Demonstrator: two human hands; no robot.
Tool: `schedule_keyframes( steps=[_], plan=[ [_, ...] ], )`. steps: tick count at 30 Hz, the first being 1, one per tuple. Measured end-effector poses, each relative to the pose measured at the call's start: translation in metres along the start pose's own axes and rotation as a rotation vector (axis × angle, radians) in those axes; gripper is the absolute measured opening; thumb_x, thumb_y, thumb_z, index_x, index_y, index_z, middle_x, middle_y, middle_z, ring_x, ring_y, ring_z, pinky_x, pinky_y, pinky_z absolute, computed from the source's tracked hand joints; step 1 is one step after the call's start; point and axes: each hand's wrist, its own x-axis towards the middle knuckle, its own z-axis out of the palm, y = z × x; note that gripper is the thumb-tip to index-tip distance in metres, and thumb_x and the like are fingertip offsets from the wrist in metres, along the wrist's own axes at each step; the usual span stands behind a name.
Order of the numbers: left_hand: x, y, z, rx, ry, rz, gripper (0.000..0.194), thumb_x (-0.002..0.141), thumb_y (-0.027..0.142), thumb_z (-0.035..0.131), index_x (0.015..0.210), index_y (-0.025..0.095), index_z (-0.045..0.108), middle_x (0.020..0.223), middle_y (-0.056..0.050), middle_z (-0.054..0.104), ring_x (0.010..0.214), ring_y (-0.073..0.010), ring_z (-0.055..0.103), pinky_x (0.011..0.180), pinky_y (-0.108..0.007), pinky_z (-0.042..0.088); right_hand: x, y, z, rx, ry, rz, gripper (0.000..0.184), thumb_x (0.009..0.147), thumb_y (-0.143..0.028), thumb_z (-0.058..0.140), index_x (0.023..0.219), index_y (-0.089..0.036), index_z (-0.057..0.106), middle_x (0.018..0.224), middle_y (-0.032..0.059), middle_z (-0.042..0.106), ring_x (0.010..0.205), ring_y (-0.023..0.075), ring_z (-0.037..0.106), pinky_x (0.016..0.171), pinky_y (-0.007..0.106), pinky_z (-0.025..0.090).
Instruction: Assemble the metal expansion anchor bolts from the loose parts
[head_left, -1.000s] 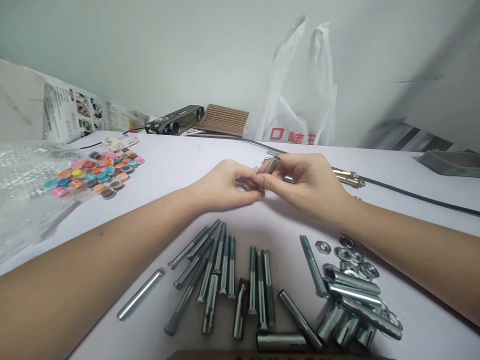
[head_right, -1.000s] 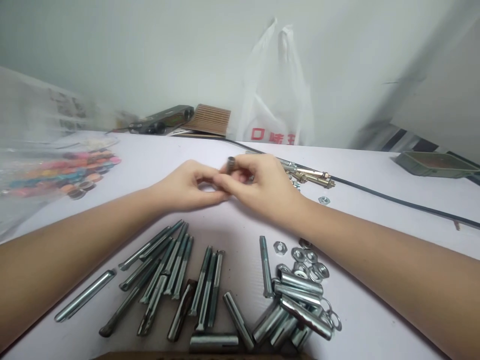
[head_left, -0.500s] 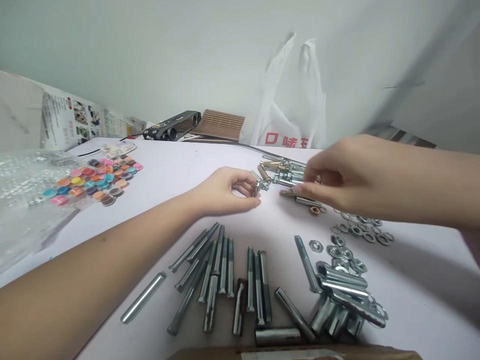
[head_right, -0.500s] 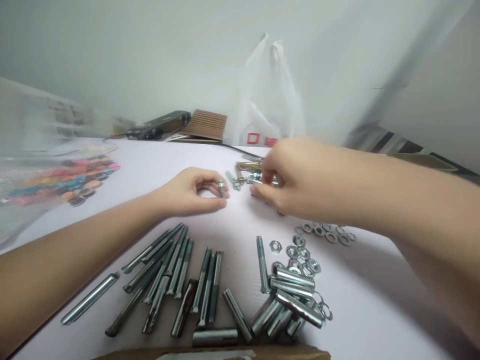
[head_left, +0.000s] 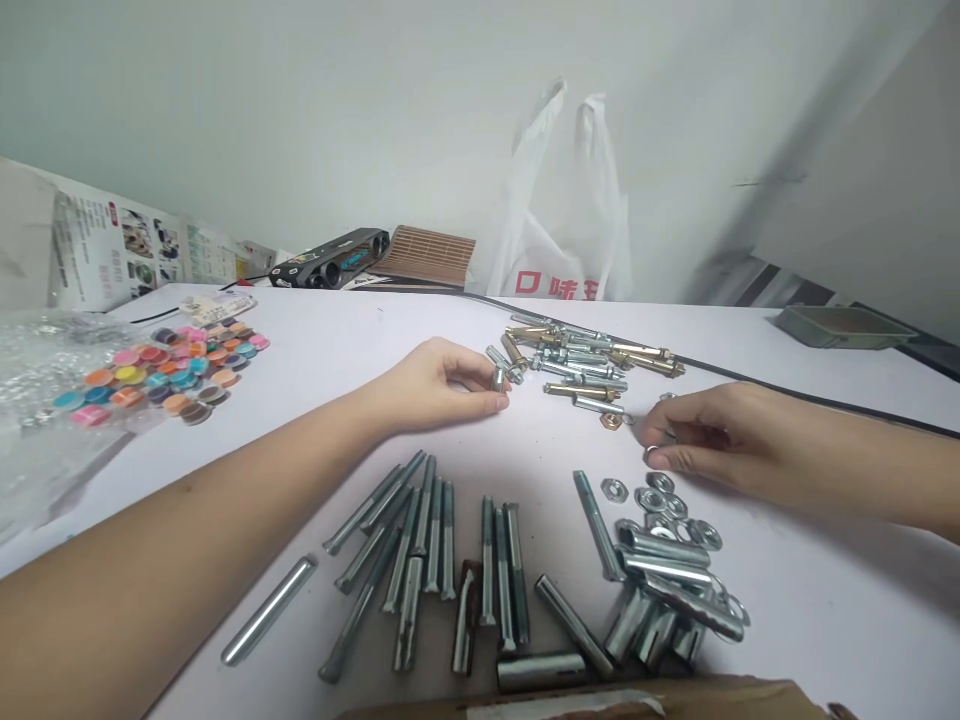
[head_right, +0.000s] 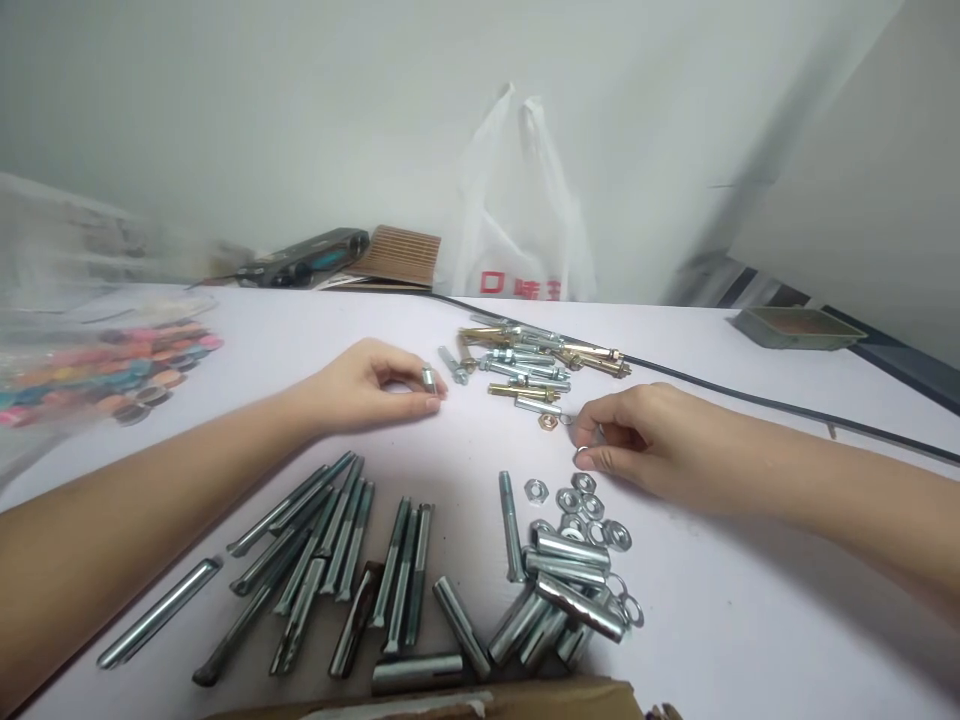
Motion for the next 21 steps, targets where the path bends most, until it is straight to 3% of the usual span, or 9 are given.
schedule_keyframes(
  steps=[3, 7, 12, 21],
  plan=[
    [0.0, -0.002, 0.0, 0.003, 0.006, 0.002, 0.029, 0.077, 0.035, 0.072, 0.093, 0.01, 0.074, 0.092, -0.006, 0.072, 0.087, -0.0123, 0.065, 0.082, -0.021, 0.051, -0.002, 0.001, -0.01, 0.061, 0.008, 0.043, 0.042, 0.086, -0.061, 0.057, 0.079, -0.019, 0.059, 0.065, 0.001, 0.045, 0.06, 0.0125, 0.033, 0.054, 0.026, 0.03],
    [0.001, -0.003, 0.0, 0.013, 0.009, 0.001, 0.031, 0.077, 0.037, 0.072, 0.093, 0.011, 0.075, 0.091, -0.006, 0.073, 0.086, -0.0112, 0.064, 0.079, -0.019, 0.05, -0.006, 0.004, -0.022, -0.006, 0.053, 0.144, 0.04, 0.08, -0.062, 0.064, 0.082, -0.022, 0.062, 0.07, 0.0017, 0.048, 0.064, 0.014, 0.035, 0.056, 0.027, 0.029],
    [0.001, -0.003, 0.0, 0.029, 0.01, -0.002, 0.033, 0.078, 0.041, 0.072, 0.094, 0.012, 0.076, 0.092, -0.005, 0.073, 0.086, -0.0117, 0.064, 0.081, -0.02, 0.05, -0.005, 0.0, -0.012, 0.073, -0.012, 0.135, 0.04, 0.084, -0.061, 0.059, 0.078, -0.021, 0.06, 0.069, 0.0015, 0.047, 0.066, 0.0148, 0.036, 0.06, 0.029, 0.032],
    [0.001, -0.004, -0.001, 0.066, -0.004, 0.007, 0.035, 0.08, 0.043, 0.069, 0.092, 0.011, 0.075, 0.089, -0.005, 0.072, 0.083, -0.0113, 0.06, 0.075, -0.019, 0.046, -0.006, -0.001, -0.004, -0.008, 0.075, 0.152, 0.037, 0.081, -0.06, 0.061, 0.083, -0.024, 0.063, 0.076, 0.0027, 0.057, 0.071, 0.017, 0.045, 0.065, 0.029, 0.037]
  ],
)
